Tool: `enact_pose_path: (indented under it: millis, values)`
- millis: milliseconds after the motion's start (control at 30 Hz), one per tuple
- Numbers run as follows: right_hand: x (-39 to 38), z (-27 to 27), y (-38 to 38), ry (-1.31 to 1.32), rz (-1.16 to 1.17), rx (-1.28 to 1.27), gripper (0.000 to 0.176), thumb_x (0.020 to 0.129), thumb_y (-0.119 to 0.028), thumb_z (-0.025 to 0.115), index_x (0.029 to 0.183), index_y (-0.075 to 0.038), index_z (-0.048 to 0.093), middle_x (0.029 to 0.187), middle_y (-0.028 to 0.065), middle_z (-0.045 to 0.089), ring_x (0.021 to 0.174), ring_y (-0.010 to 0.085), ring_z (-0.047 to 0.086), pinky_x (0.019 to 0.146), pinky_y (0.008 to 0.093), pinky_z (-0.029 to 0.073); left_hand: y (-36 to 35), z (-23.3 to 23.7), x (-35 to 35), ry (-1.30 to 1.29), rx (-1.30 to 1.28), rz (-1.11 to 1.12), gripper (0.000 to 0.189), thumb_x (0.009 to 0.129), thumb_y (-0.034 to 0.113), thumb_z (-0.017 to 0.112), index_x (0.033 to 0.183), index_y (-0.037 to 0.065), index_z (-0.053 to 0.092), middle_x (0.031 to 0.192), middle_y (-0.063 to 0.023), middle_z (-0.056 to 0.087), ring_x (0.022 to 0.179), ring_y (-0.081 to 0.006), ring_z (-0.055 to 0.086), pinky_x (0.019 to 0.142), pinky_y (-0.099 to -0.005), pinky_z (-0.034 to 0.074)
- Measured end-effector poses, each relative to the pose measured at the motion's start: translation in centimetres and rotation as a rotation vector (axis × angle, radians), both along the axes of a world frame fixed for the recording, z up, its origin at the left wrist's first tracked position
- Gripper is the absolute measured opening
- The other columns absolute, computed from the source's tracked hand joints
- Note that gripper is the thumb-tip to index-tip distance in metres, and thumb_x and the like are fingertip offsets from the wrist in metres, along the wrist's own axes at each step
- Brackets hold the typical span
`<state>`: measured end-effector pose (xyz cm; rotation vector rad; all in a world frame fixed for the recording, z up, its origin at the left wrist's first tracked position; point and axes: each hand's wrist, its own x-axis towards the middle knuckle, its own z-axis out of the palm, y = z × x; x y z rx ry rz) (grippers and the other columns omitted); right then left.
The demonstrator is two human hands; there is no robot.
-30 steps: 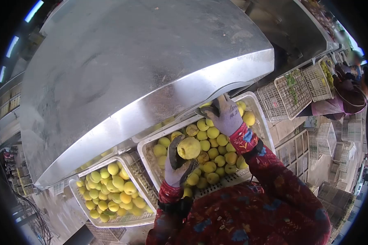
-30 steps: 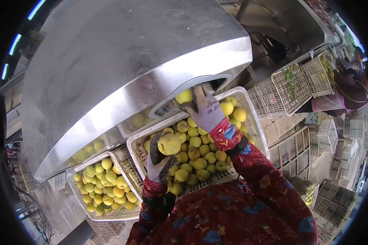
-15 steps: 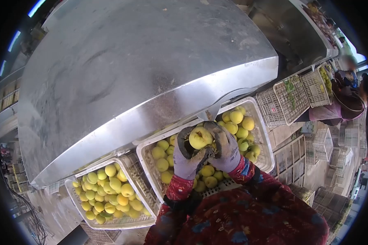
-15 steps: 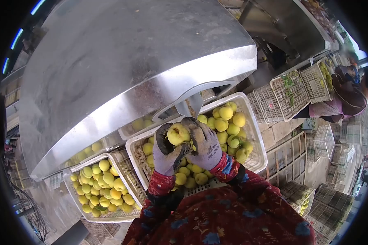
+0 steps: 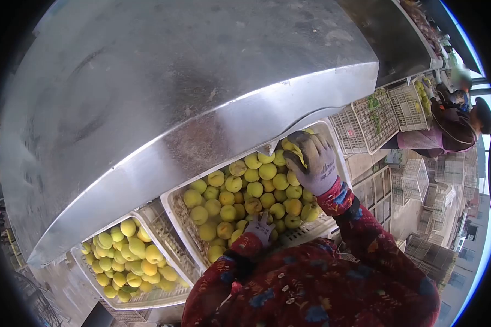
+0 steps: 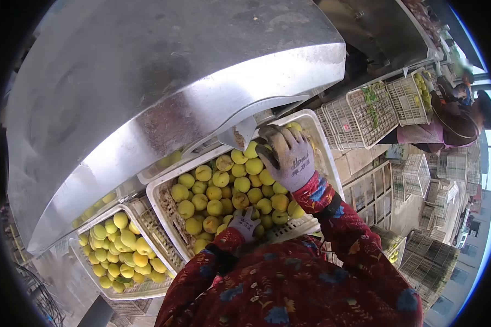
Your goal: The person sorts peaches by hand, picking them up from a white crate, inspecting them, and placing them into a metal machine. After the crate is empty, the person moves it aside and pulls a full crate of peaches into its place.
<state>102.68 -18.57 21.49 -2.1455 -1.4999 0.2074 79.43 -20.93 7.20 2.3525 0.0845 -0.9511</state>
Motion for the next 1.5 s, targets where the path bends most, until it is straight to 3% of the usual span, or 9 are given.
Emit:
enact_pose_path:
  millis: [233,467,567,733,800,867,1133,1300,1500]
  values:
    - [1.7,-7.7,-3.9,-0.363,-0.062,-0.685,0.061,0.076,-0.041,0.073,0.126,-0.014,0.053,0.123,0.014,0.047,0.114,0.0339,0.046,0.092,0.0488,0.04,-3.5,-4.4,-0.2,-0.232,0.141,-0.179,0.057,0.08,0.04,0.065,0.129,0.013,0.055,0.143,-0.0152,0.042,0.129,-0.0366,0.042,0.1,-0.0487,0.043]
    - [-0.2,-11.8,-4.2,-0.441,-0.008,-0.594,0.059,0.074,-0.03,0.073,0.127,-0.016,0.051,0.12,0.0183,0.046,0.105,0.0363,0.048,0.089,0.0473,0.042,4.7,3.4,-2.2,-0.302,-0.39,0.936,0.063,0.071,0.022,0.08,0.124,0.004,0.053,0.121,-0.0151,0.058,0.109,-0.0332,0.058,0.091,-0.043,0.051]
    - [-1.0,-10.6,-3.3,-0.178,-0.021,-0.493,0.061,0.072,-0.026,0.077,0.126,-0.015,0.052,0.121,0.0194,0.046,0.107,0.0373,0.049,0.091,0.0471,0.045,7.1,4.8,-3.5,-0.259,-1.309,1.468,0.067,0.075,0.031,0.08,0.127,0.0,0.05,0.122,-0.0165,0.059,0.114,-0.0314,0.058,0.1,-0.0471,0.049]
    - [-5.0,-0.4,-4.7,0.413,0.275,0.068,0.066,0.065,-0.012,0.083,0.123,-0.008,0.053,0.126,0.019,0.05,0.118,0.0372,0.051,0.098,0.0453,0.046,7.1,8.8,-3.3,-0.437,-2.045,1.492,0.079,0.079,0.031,0.077,0.14,-0.003,0.04,0.137,-0.0205,0.05,0.127,-0.0338,0.05,0.107,-0.0573,0.041]
    - [-5.5,0.4,-5.1,0.389,0.348,0.128,0.066,0.065,-0.009,0.084,0.123,-0.006,0.053,0.128,0.018,0.051,0.121,0.0371,0.051,0.099,0.044,0.045,7.1,10.7,-2.7,-0.537,-1.777,1.37,0.076,0.082,0.03,0.074,0.14,-0.003,0.039,0.14,-0.0196,0.047,0.13,-0.0347,0.047,0.108,-0.058,0.04]
    - [-5.8,1.8,-5.2,0.369,0.316,0.122,0.067,0.066,-0.012,0.086,0.125,-0.005,0.054,0.132,0.0175,0.052,0.122,0.0371,0.051,0.101,0.0441,0.045,7.2,12.1,-1.4,-0.552,-0.623,1.151,0.057,0.088,0.027,0.073,0.134,0.002,0.05,0.127,-0.01,0.06,0.115,-0.0244,0.057,0.101,-0.0376,0.047]
    - [-8.8,3.7,-3.1,0.377,0.151,0.193,0.068,0.069,-0.017,0.086,0.127,-0.006,0.053,0.128,0.0169,0.055,0.118,0.0347,0.053,0.097,0.0427,0.046,6.1,8.7,-4.4,-0.576,-2.023,1.692,0.052,0.097,0.013,0.055,0.143,-0.002,0.035,0.143,-0.0171,0.044,0.13,-0.0333,0.046,0.11,-0.0489,0.041]
    - [-7.8,2.9,1.0,0.423,-0.217,0.242,0.066,0.067,-0.023,0.087,0.12,-0.001,0.054,0.115,0.0157,0.058,0.109,0.034,0.056,0.091,0.0411,0.048,9.1,13.8,-2.5,-0.856,-1.737,1.624,0.069,0.087,0.011,0.068,0.145,0.0,0.033,0.138,-0.0167,0.048,0.125,-0.0339,0.051,0.105,-0.0468,0.045]
    - [-2.4,-0.6,7.5,-0.221,-0.065,0.167,0.066,0.069,-0.024,0.083,0.121,0.001,0.051,0.111,0.0188,0.058,0.105,0.0401,0.054,0.091,0.0475,0.044,10.7,14.7,-2.1,-0.997,-1.339,1.566,0.085,0.078,0.012,0.079,0.147,0.0,0.03,0.134,-0.0162,0.05,0.12,-0.0297,0.057,0.092,-0.0394,0.055]
